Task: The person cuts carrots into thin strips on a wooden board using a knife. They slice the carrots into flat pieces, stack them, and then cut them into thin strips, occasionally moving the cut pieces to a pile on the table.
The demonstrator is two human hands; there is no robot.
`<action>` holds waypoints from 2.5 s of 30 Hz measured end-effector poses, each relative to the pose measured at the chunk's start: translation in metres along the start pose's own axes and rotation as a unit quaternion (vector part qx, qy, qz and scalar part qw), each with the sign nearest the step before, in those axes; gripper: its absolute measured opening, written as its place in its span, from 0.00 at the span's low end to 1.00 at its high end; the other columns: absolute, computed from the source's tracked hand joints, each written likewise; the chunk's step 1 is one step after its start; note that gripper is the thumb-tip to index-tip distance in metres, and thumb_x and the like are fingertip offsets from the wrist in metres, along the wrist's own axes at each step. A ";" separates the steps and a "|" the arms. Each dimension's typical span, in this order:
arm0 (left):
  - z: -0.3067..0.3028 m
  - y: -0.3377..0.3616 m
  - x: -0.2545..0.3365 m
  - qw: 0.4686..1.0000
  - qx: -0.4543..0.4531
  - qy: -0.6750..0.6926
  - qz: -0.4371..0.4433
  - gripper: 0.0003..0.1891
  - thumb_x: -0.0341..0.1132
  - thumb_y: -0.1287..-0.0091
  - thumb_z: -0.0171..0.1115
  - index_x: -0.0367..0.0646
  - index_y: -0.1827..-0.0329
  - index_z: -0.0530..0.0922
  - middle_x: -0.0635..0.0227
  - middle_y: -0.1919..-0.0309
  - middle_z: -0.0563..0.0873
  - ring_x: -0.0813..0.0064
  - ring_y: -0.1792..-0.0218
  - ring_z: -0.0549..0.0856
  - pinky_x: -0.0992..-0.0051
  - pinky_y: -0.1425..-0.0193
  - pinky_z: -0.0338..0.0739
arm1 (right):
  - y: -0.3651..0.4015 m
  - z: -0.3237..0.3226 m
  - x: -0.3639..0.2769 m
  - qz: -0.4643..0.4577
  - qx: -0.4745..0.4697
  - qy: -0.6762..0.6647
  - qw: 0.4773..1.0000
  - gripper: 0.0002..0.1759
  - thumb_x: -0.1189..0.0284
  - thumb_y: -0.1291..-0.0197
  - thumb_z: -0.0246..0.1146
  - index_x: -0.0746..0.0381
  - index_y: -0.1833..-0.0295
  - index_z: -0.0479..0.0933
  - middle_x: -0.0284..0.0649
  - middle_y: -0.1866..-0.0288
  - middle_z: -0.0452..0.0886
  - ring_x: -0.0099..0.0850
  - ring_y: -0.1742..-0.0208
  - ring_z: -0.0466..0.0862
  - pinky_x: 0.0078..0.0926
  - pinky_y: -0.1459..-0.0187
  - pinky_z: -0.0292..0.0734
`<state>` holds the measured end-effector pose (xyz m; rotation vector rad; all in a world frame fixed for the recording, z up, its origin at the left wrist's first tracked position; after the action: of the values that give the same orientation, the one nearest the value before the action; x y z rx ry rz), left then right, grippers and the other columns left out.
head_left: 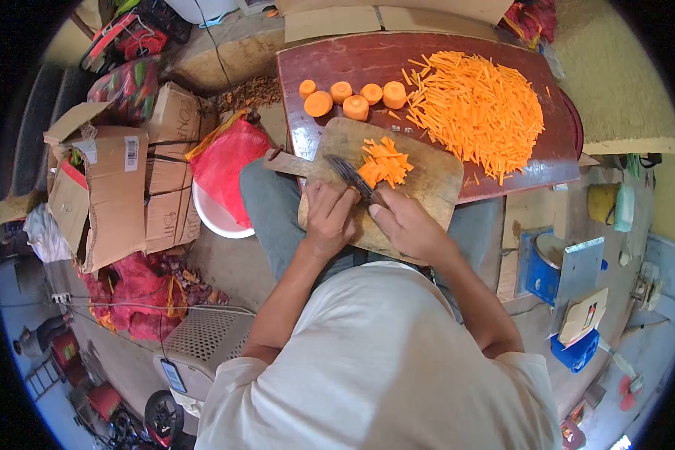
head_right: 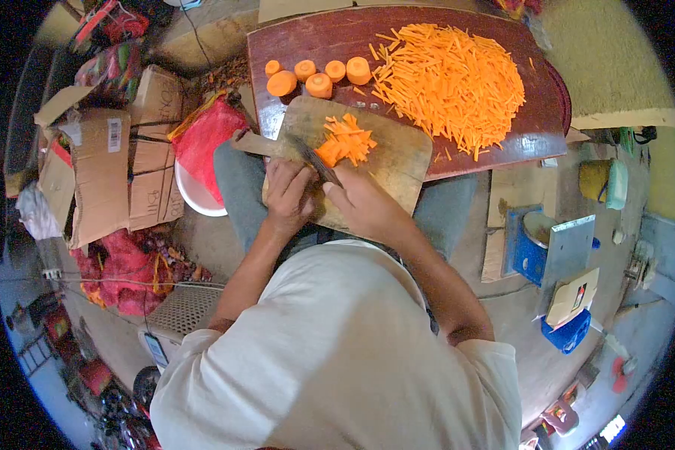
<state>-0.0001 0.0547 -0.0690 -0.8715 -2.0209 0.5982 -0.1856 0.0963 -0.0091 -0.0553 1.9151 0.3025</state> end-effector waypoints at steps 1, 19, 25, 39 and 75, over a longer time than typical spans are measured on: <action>0.001 -0.001 0.000 1.000 0.005 -0.001 0.002 0.20 0.19 0.50 0.72 0.35 0.51 0.86 0.58 0.56 0.86 0.55 0.56 0.86 0.52 0.41 0.77 | -0.003 0.003 0.007 0.001 -0.002 0.013 1.000 0.12 0.68 0.17 0.59 0.69 0.48 0.74 0.51 0.65 0.76 0.43 0.63 0.77 0.43 0.55 0.77; 0.012 -0.011 0.003 0.984 -0.114 -0.049 -0.127 0.30 0.38 0.36 0.83 0.40 0.30 0.84 0.51 0.38 0.84 0.49 0.39 0.83 0.50 0.30 0.71 | 0.053 -0.047 0.032 0.093 0.124 -0.177 0.972 0.12 0.65 0.12 0.58 0.63 0.46 0.79 0.28 0.72 0.76 0.15 0.78 0.74 0.18 0.77 0.66; 0.022 -0.019 -0.014 0.988 -0.142 -0.046 -0.049 0.29 0.31 0.37 0.78 0.37 0.32 0.81 0.51 0.44 0.82 0.47 0.43 0.81 0.51 0.37 0.77 | 0.082 -0.042 0.031 0.124 0.129 -0.110 0.978 0.13 0.67 0.16 0.62 0.67 0.44 0.83 0.32 0.72 0.76 0.21 0.70 0.76 0.27 0.67 0.74; 0.027 -0.038 -0.040 0.991 -0.109 0.010 -0.077 0.25 0.24 0.31 0.69 0.32 0.30 0.78 0.45 0.54 0.85 0.40 0.52 0.84 0.48 0.46 0.81 | 0.079 -0.039 0.037 0.105 0.124 -0.010 0.987 0.19 0.67 0.21 0.66 0.69 0.34 0.81 0.51 0.65 0.82 0.35 0.64 0.82 0.39 0.56 0.83; 0.027 -0.038 -0.023 0.977 -0.163 -0.124 0.055 0.17 0.35 0.35 0.80 0.43 0.45 0.88 0.58 0.38 0.84 0.49 0.36 0.80 0.49 0.33 0.71 | 0.091 -0.050 0.006 0.036 0.106 0.099 0.989 0.12 0.68 0.23 0.68 0.65 0.45 0.81 0.56 0.61 0.87 0.60 0.59 0.89 0.50 0.60 0.82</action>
<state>-0.0272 0.0096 -0.0697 -1.1559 -2.3508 0.4599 -0.2502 0.1731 0.0179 0.1303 2.1395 0.1446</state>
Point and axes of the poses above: each hand's wrist, its own y-axis away from the middle knuckle, its own z-axis out of the palm, x = y × z, the point moved 2 cm from there along -y, towards the middle knuckle
